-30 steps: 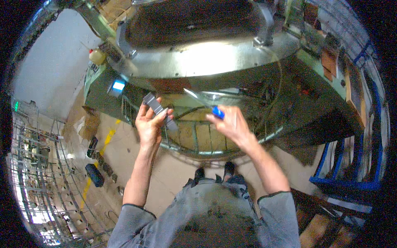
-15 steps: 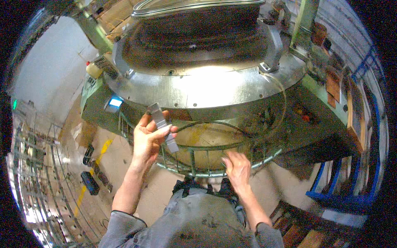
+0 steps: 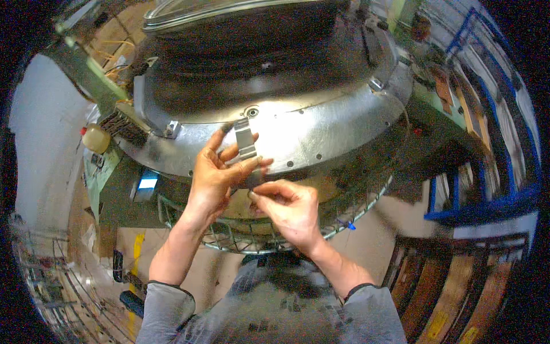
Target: The person repeatedly picks up small metal strips from a wooden tray, marks them with a blue marker, and inserts them into slots on a large circular metal machine. The person handles the strips one at a time and secures them into place on the machine's rim.
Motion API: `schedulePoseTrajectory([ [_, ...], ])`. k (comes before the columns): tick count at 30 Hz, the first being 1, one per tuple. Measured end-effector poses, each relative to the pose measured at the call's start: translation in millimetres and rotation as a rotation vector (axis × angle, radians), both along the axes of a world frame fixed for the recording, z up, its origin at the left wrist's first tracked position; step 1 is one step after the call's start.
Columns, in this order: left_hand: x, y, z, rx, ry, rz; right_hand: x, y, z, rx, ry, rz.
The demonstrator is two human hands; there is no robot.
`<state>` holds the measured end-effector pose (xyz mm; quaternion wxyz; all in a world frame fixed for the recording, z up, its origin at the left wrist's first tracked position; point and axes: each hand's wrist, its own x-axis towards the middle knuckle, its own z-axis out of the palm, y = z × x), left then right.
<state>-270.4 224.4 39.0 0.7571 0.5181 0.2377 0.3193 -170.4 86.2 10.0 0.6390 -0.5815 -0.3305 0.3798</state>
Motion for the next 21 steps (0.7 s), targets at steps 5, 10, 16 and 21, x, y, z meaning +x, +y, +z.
schedulePoseTrajectory([
  [5, -18.4, 20.5, -10.5, 0.801, 0.227, 0.156, 7.7, 14.1, -0.7, -0.091, 0.03, -0.062],
  [10, -27.9, 31.3, -22.5, 1.375, 0.179, -0.151, 11.0, 16.0, 2.9, -0.138, 0.068, -0.051],
  [16, -26.0, 34.7, -29.9, 1.464, 0.206, -0.128, 20.5, 12.9, 6.7, -0.193, 0.06, -0.132],
  [21, -30.2, 32.8, -27.1, 1.444, 0.122, -0.022, 18.7, 4.6, 20.0, -0.116, 0.076, -0.192],
])
